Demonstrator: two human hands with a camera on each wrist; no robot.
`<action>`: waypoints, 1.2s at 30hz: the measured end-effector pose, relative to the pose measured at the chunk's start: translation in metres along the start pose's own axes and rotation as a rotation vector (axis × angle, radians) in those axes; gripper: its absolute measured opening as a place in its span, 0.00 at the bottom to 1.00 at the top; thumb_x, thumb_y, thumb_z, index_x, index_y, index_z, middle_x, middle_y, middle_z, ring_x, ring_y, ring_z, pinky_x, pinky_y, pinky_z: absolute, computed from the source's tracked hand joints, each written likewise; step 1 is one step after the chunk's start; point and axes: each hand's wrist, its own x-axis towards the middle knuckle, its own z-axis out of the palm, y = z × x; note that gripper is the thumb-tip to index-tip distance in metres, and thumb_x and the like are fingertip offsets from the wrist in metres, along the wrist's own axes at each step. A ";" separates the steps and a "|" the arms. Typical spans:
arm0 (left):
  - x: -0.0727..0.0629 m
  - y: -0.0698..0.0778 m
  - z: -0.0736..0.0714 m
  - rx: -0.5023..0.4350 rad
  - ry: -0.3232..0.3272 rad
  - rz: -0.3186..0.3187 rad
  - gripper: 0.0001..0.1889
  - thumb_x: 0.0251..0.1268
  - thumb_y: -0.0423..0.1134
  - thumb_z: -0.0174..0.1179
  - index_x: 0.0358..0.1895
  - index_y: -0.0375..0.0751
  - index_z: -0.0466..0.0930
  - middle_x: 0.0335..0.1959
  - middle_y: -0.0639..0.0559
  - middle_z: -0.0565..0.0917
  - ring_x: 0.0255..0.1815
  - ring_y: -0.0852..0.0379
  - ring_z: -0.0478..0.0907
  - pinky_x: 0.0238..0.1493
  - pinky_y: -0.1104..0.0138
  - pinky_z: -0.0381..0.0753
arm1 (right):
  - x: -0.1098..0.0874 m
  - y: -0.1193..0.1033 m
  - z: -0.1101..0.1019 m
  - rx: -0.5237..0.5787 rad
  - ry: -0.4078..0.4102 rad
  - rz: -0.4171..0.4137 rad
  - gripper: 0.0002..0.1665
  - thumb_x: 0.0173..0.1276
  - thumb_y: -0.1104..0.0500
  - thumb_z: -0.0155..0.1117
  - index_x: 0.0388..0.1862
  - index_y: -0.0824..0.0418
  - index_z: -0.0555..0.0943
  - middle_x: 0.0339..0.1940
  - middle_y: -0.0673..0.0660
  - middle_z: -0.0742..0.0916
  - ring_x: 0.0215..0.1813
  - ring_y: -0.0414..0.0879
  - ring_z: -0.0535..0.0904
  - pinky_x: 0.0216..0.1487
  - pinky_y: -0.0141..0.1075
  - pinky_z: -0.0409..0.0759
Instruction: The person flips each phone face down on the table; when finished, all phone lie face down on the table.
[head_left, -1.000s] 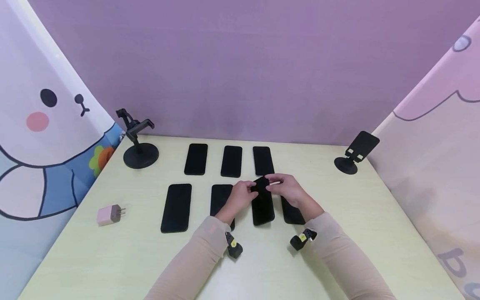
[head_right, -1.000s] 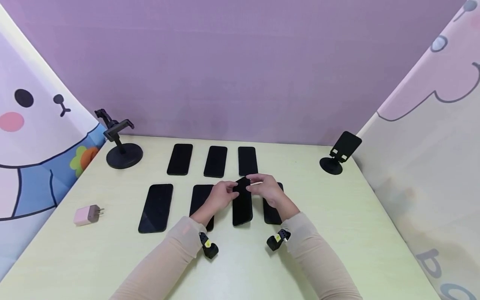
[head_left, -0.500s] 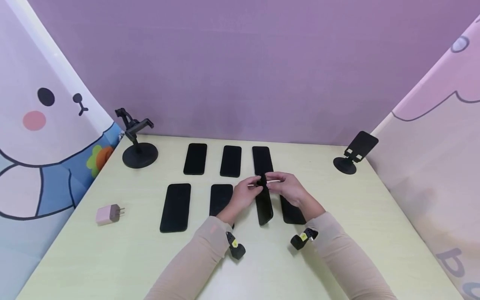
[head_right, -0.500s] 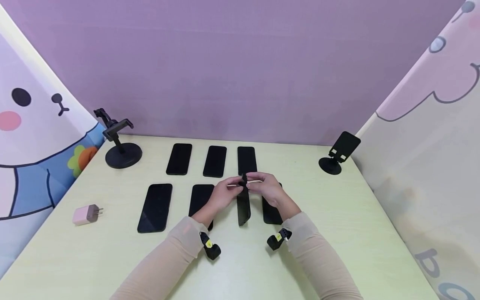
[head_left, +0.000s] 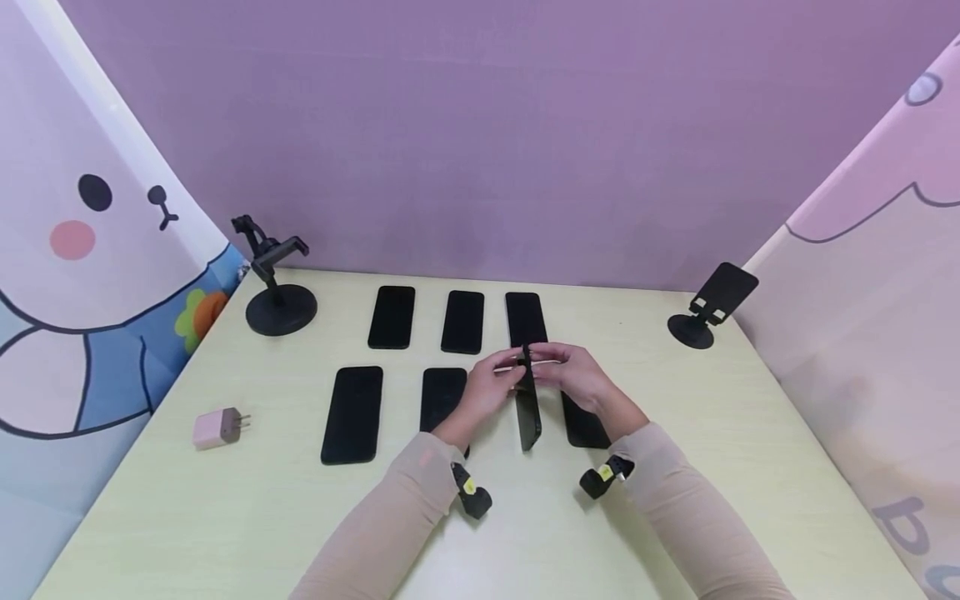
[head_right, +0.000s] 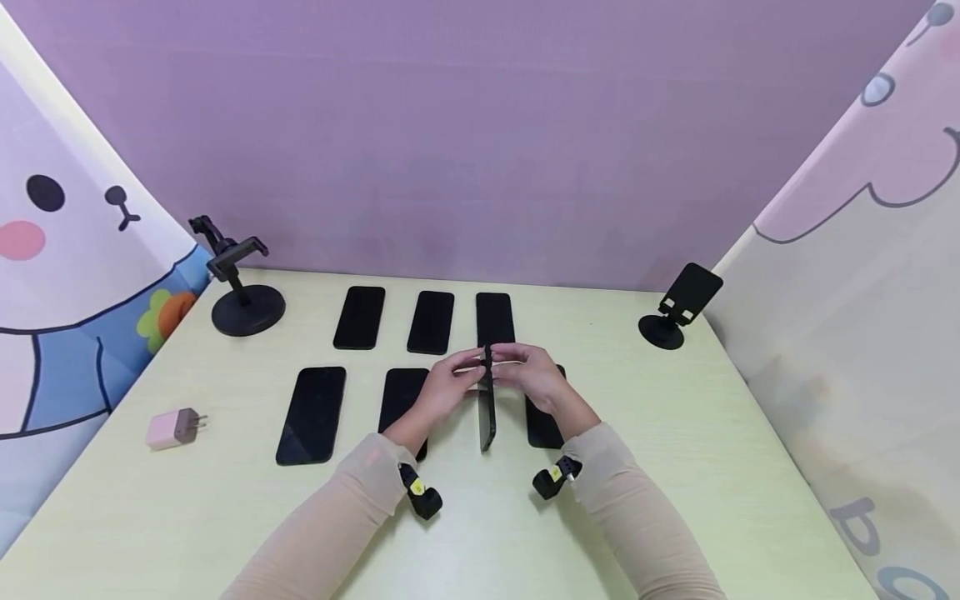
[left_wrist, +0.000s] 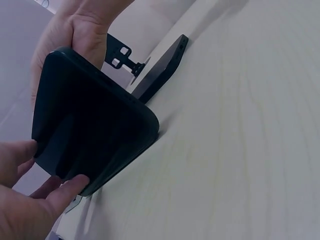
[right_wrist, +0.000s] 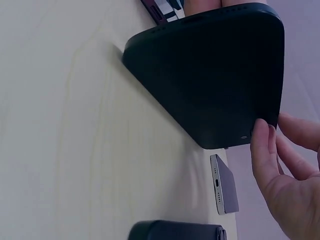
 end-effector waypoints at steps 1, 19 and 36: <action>0.000 0.001 -0.001 -0.009 0.004 -0.008 0.18 0.67 0.30 0.61 0.60 0.37 0.79 0.50 0.39 0.82 0.43 0.51 0.83 0.39 0.59 0.84 | 0.000 0.001 0.000 -0.002 -0.008 0.001 0.28 0.68 0.80 0.50 0.67 0.81 0.63 0.54 0.69 0.76 0.43 0.45 0.82 0.51 0.41 0.80; 0.000 0.017 -0.017 0.223 0.015 0.010 0.21 0.64 0.32 0.59 0.61 0.37 0.78 0.37 0.43 0.85 0.31 0.53 0.85 0.32 0.64 0.84 | 0.007 0.018 0.010 -0.270 -0.032 0.017 0.29 0.63 0.74 0.62 0.65 0.73 0.71 0.56 0.71 0.79 0.52 0.56 0.80 0.49 0.44 0.81; 0.007 0.004 -0.023 0.450 -0.008 -0.025 0.20 0.59 0.28 0.66 0.56 0.32 0.79 0.30 0.43 0.84 0.20 0.56 0.80 0.24 0.67 0.80 | 0.010 0.023 0.007 -0.466 0.099 0.062 0.24 0.60 0.73 0.68 0.56 0.71 0.78 0.49 0.66 0.80 0.52 0.57 0.76 0.48 0.40 0.79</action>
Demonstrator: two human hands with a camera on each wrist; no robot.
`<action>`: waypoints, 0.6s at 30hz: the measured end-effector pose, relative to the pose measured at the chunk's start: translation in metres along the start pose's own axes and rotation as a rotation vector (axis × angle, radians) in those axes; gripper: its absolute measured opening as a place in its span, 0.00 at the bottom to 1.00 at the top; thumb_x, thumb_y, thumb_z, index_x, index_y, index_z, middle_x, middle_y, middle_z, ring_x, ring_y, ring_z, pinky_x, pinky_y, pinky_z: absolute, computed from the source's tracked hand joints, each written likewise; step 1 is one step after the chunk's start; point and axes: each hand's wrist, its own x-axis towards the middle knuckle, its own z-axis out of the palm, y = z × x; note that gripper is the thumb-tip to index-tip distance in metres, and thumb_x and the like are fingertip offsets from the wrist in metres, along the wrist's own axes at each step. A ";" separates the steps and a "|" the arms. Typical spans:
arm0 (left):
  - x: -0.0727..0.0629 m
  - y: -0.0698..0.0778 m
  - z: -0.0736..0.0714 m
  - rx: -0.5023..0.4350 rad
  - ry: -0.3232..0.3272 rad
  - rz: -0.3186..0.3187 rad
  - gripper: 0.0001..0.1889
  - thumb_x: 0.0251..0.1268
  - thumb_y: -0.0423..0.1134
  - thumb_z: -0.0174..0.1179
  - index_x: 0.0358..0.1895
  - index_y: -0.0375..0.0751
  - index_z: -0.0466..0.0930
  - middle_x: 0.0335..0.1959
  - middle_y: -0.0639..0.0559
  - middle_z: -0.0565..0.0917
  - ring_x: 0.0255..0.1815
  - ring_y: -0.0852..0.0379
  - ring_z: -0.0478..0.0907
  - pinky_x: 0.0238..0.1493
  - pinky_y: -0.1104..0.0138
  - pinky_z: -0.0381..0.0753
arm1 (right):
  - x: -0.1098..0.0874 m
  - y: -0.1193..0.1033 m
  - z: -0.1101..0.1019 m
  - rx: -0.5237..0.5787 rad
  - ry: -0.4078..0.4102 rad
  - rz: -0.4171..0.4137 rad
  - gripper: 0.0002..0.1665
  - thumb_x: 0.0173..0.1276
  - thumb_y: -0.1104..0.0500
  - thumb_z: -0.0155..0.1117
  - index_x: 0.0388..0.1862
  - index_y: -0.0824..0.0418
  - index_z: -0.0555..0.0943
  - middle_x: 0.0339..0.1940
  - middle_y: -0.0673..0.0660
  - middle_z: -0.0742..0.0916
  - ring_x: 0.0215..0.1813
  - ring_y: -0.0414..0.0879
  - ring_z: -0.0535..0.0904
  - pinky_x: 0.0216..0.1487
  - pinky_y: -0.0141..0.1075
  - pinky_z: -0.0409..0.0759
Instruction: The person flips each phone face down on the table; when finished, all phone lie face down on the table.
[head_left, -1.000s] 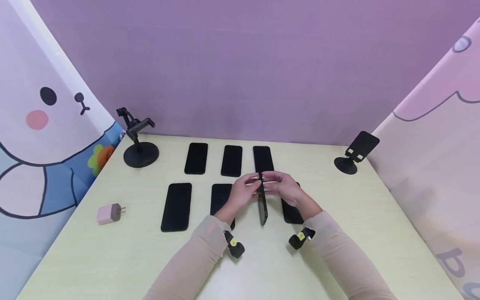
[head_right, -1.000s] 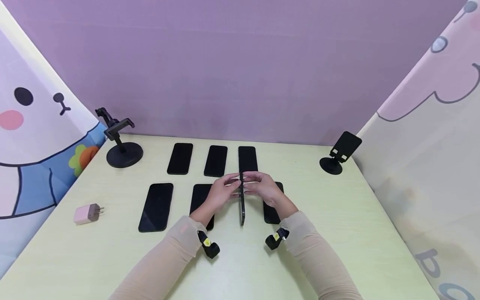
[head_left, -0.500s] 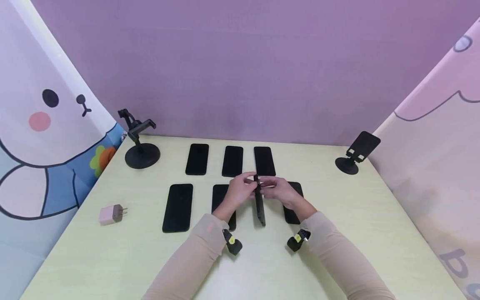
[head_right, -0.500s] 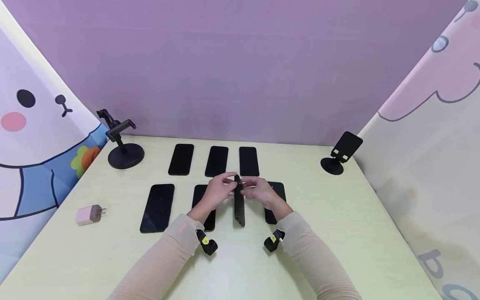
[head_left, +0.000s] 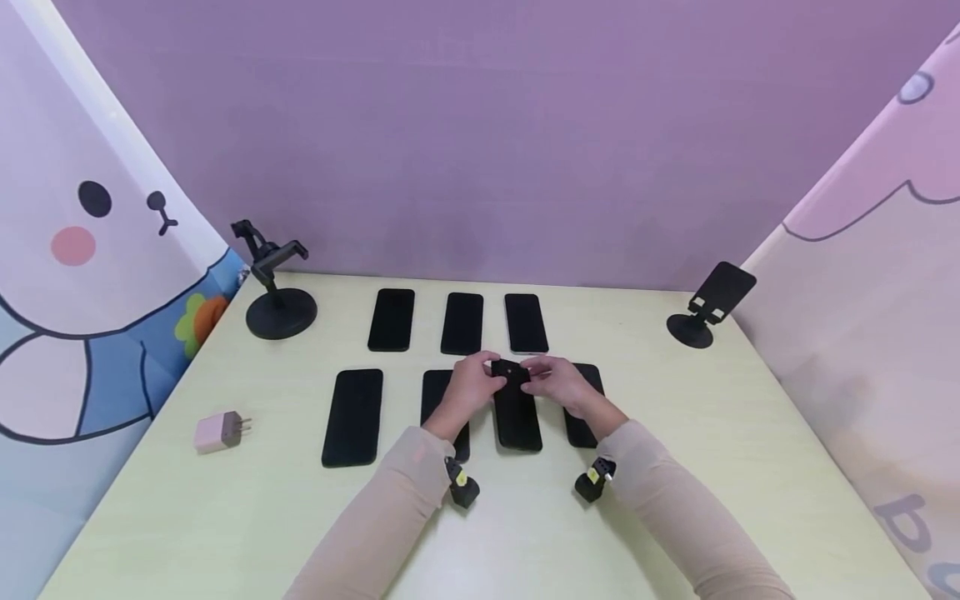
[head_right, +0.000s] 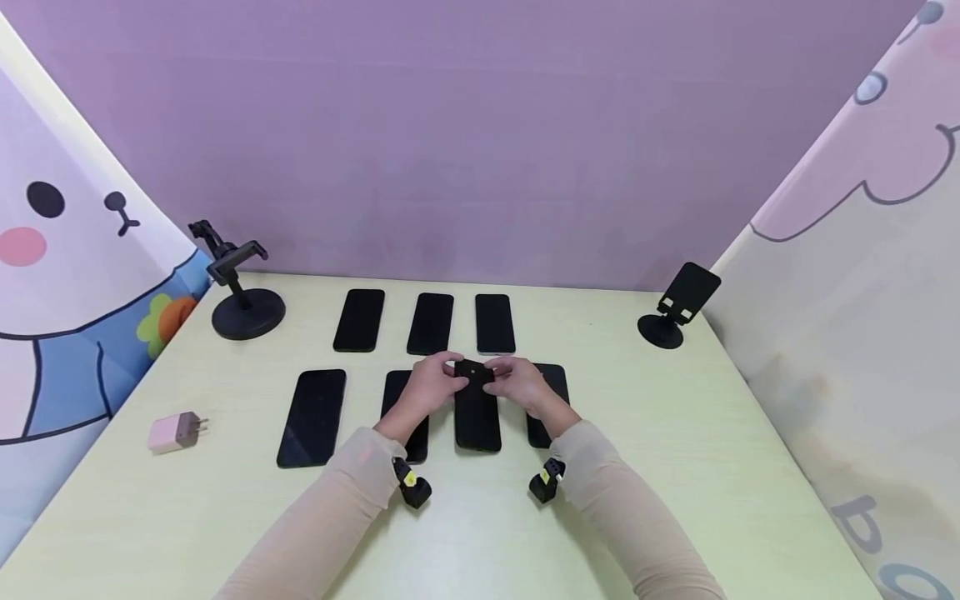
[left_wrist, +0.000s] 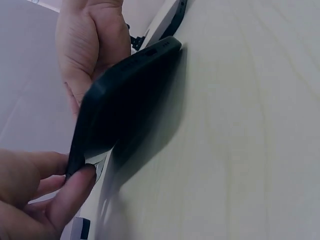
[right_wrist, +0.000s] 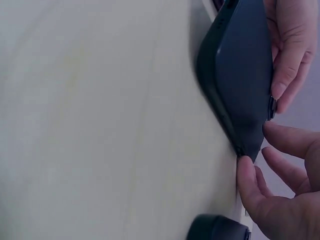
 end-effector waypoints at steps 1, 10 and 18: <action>0.000 0.000 0.000 0.026 0.003 -0.001 0.20 0.58 0.28 0.67 0.56 0.32 0.79 0.29 0.44 0.84 0.20 0.56 0.80 0.25 0.68 0.80 | 0.000 0.000 0.000 -0.013 0.004 0.002 0.24 0.60 0.73 0.68 0.56 0.71 0.78 0.49 0.66 0.80 0.52 0.57 0.76 0.48 0.39 0.79; 0.003 -0.002 0.000 0.186 0.019 -0.002 0.18 0.56 0.31 0.69 0.52 0.34 0.81 0.27 0.48 0.82 0.26 0.57 0.77 0.33 0.65 0.77 | 0.003 0.001 0.001 -0.098 0.034 0.001 0.24 0.59 0.72 0.70 0.55 0.70 0.79 0.46 0.63 0.81 0.48 0.54 0.76 0.45 0.39 0.77; 0.003 -0.004 0.000 0.219 0.020 0.008 0.17 0.57 0.32 0.70 0.50 0.35 0.82 0.28 0.48 0.82 0.29 0.54 0.78 0.37 0.62 0.78 | 0.003 0.001 0.002 -0.157 0.057 -0.001 0.23 0.58 0.71 0.71 0.54 0.68 0.81 0.44 0.62 0.82 0.46 0.53 0.78 0.44 0.40 0.77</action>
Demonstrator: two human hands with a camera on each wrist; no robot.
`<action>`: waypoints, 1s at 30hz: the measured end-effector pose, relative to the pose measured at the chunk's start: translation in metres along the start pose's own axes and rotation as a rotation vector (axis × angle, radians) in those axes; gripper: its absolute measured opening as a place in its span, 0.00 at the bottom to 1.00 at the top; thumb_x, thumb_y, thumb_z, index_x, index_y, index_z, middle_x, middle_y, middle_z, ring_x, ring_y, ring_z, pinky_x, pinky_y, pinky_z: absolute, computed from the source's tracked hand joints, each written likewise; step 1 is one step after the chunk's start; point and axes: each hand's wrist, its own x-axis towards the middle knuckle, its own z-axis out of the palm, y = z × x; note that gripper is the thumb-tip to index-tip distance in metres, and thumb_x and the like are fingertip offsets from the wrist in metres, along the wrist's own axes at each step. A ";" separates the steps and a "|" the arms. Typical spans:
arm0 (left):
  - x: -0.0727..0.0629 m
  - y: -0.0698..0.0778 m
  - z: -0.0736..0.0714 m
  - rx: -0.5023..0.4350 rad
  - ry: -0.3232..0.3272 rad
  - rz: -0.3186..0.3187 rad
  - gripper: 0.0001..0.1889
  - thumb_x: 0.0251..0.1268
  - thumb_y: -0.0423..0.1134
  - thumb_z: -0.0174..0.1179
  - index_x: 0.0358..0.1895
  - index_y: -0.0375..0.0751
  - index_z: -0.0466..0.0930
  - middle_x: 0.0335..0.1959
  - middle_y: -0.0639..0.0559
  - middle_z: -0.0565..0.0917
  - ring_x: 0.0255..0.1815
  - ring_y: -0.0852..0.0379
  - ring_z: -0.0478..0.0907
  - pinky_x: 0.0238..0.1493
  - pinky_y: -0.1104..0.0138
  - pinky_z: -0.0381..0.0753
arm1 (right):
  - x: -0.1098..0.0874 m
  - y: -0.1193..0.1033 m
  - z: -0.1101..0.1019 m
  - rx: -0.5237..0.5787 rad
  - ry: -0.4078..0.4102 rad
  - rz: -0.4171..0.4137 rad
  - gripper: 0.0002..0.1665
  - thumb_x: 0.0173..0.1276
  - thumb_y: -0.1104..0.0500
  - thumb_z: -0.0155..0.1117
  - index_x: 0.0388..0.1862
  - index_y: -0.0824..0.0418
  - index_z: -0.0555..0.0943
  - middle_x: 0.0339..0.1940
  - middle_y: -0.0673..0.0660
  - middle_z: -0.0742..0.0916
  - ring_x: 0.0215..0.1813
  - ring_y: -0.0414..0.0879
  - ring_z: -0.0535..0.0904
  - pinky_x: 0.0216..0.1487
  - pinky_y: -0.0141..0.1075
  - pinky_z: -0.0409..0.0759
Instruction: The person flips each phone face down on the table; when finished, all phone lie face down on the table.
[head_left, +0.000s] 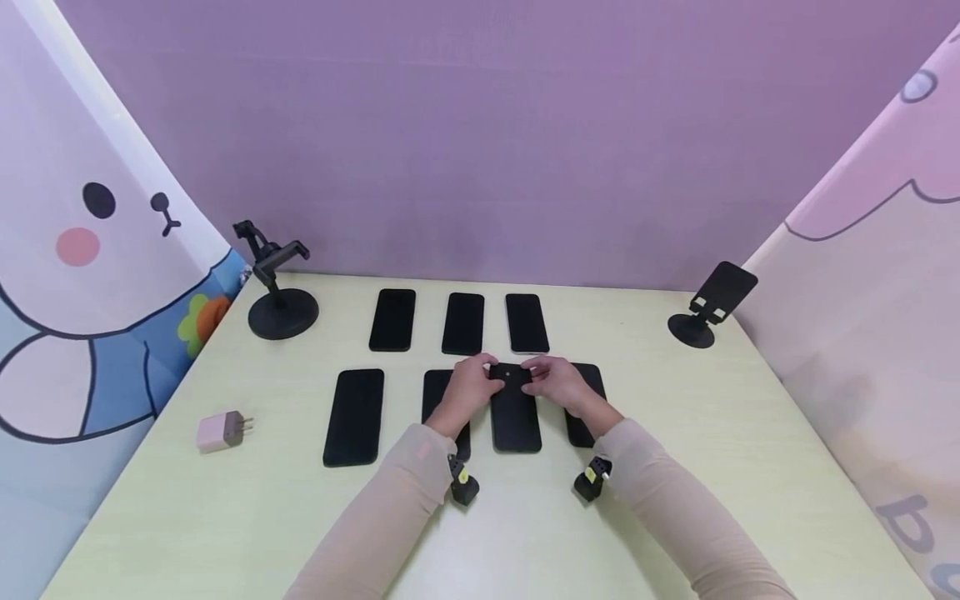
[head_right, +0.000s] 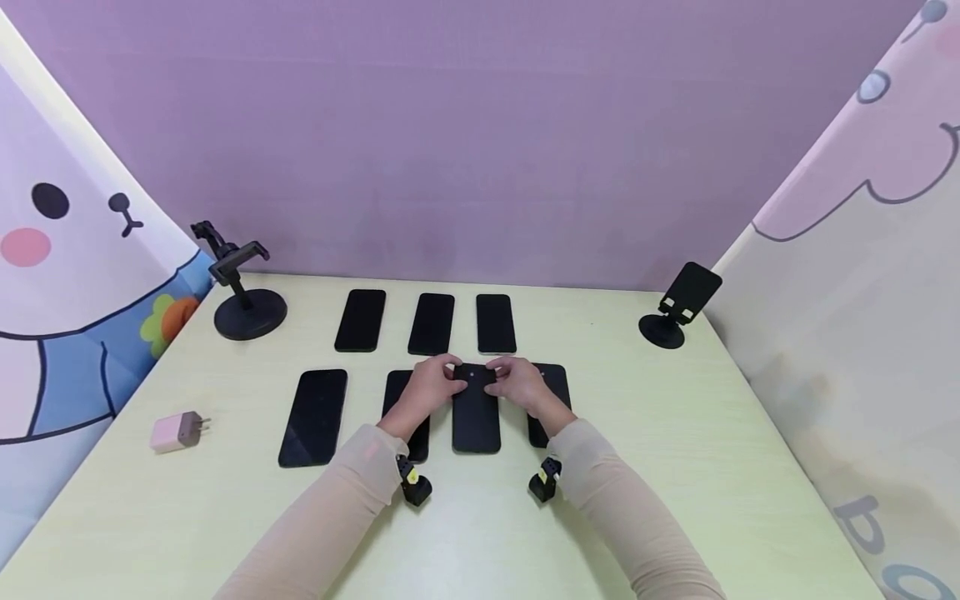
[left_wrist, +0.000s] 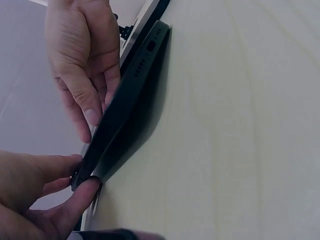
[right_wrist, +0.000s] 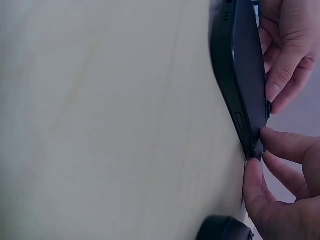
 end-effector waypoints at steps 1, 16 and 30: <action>0.000 0.000 0.000 0.004 -0.002 0.000 0.17 0.56 0.32 0.70 0.50 0.35 0.82 0.30 0.47 0.82 0.31 0.53 0.78 0.38 0.62 0.78 | 0.000 0.000 0.000 -0.001 0.002 0.000 0.23 0.58 0.71 0.71 0.54 0.68 0.81 0.44 0.62 0.83 0.46 0.53 0.78 0.44 0.40 0.77; 0.003 0.003 -0.003 0.116 -0.064 0.039 0.19 0.54 0.33 0.72 0.50 0.33 0.82 0.35 0.44 0.80 0.39 0.49 0.76 0.44 0.60 0.77 | 0.001 -0.006 -0.001 -0.092 0.019 0.021 0.23 0.58 0.68 0.72 0.54 0.65 0.81 0.44 0.60 0.83 0.47 0.52 0.78 0.46 0.42 0.76; -0.017 -0.025 -0.050 0.019 -0.007 0.102 0.20 0.58 0.32 0.68 0.55 0.32 0.80 0.43 0.40 0.78 0.41 0.48 0.80 0.44 0.58 0.79 | -0.008 -0.037 0.022 -0.141 -0.035 -0.074 0.26 0.61 0.64 0.71 0.59 0.63 0.79 0.49 0.62 0.82 0.51 0.53 0.79 0.45 0.41 0.80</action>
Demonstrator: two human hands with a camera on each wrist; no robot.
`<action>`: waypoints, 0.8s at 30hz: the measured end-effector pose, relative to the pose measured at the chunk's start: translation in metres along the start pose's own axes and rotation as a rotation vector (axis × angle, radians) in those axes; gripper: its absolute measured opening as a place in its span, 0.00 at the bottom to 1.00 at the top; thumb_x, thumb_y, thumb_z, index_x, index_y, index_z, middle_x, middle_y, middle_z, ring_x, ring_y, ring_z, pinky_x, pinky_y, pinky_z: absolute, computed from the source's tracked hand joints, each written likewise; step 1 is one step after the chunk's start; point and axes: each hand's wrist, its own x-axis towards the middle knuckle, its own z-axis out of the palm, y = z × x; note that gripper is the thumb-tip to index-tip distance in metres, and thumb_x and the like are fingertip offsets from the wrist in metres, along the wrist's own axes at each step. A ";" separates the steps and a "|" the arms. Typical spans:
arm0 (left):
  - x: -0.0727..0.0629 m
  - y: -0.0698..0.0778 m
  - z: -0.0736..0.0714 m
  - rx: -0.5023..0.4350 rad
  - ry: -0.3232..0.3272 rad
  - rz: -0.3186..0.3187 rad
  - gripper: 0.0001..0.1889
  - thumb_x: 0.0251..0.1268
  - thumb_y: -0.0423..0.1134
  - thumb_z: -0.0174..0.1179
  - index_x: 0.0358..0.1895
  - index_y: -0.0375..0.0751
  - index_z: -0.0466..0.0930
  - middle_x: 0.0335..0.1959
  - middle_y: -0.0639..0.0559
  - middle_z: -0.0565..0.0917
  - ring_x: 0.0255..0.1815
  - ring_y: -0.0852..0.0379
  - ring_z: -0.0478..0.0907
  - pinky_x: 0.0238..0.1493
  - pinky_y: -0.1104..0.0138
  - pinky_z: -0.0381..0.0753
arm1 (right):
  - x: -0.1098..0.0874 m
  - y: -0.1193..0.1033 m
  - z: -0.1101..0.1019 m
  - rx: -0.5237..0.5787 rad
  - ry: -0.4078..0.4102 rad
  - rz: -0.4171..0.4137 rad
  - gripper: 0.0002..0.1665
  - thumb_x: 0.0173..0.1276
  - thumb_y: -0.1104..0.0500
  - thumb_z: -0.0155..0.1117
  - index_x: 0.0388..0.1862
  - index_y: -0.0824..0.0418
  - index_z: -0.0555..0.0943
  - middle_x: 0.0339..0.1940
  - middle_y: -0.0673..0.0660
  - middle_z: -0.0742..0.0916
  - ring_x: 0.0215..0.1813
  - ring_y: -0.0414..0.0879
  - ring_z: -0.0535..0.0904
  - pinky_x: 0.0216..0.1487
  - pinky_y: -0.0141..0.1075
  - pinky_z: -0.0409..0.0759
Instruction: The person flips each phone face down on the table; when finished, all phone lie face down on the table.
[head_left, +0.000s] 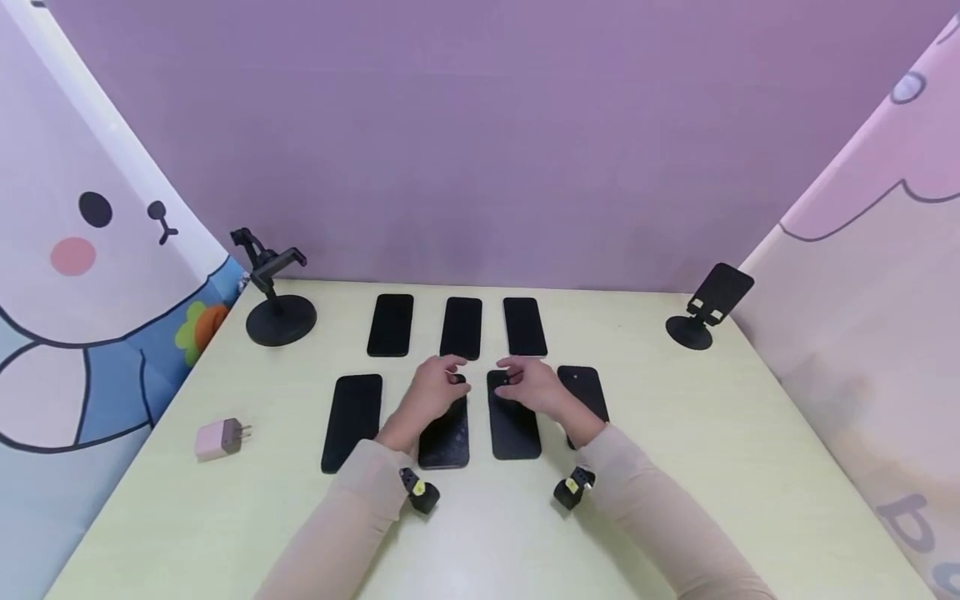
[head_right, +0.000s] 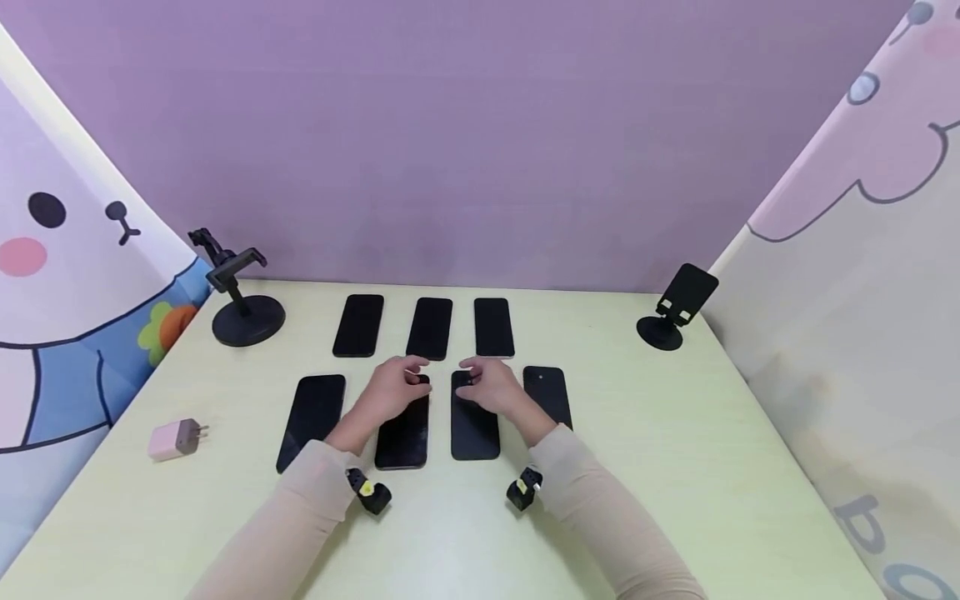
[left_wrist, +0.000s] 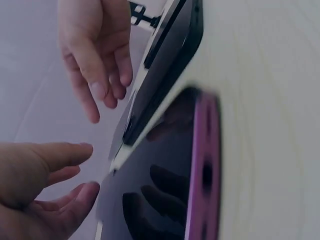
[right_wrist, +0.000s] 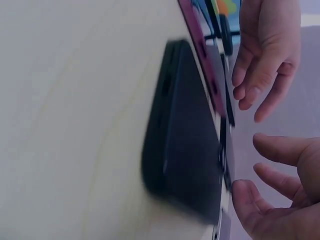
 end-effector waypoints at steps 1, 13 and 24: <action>-0.002 -0.004 -0.004 0.008 0.012 -0.010 0.20 0.58 0.32 0.68 0.54 0.32 0.80 0.43 0.40 0.78 0.41 0.48 0.79 0.44 0.58 0.78 | 0.000 -0.004 0.003 -0.003 -0.006 -0.010 0.26 0.61 0.64 0.71 0.59 0.63 0.79 0.48 0.61 0.82 0.50 0.52 0.79 0.45 0.40 0.80; -0.017 -0.033 -0.034 0.048 0.036 -0.096 0.19 0.56 0.32 0.68 0.52 0.31 0.81 0.39 0.41 0.82 0.42 0.46 0.79 0.47 0.53 0.77 | 0.009 -0.027 0.039 -0.059 -0.079 -0.046 0.26 0.59 0.61 0.73 0.57 0.61 0.81 0.45 0.57 0.85 0.47 0.49 0.81 0.47 0.39 0.78; -0.018 -0.043 -0.033 -0.024 -0.007 -0.150 0.17 0.55 0.30 0.69 0.49 0.32 0.82 0.39 0.42 0.85 0.43 0.47 0.81 0.47 0.55 0.78 | 0.014 -0.030 0.053 0.021 -0.036 0.004 0.23 0.56 0.66 0.73 0.53 0.63 0.82 0.39 0.57 0.85 0.39 0.47 0.80 0.35 0.34 0.79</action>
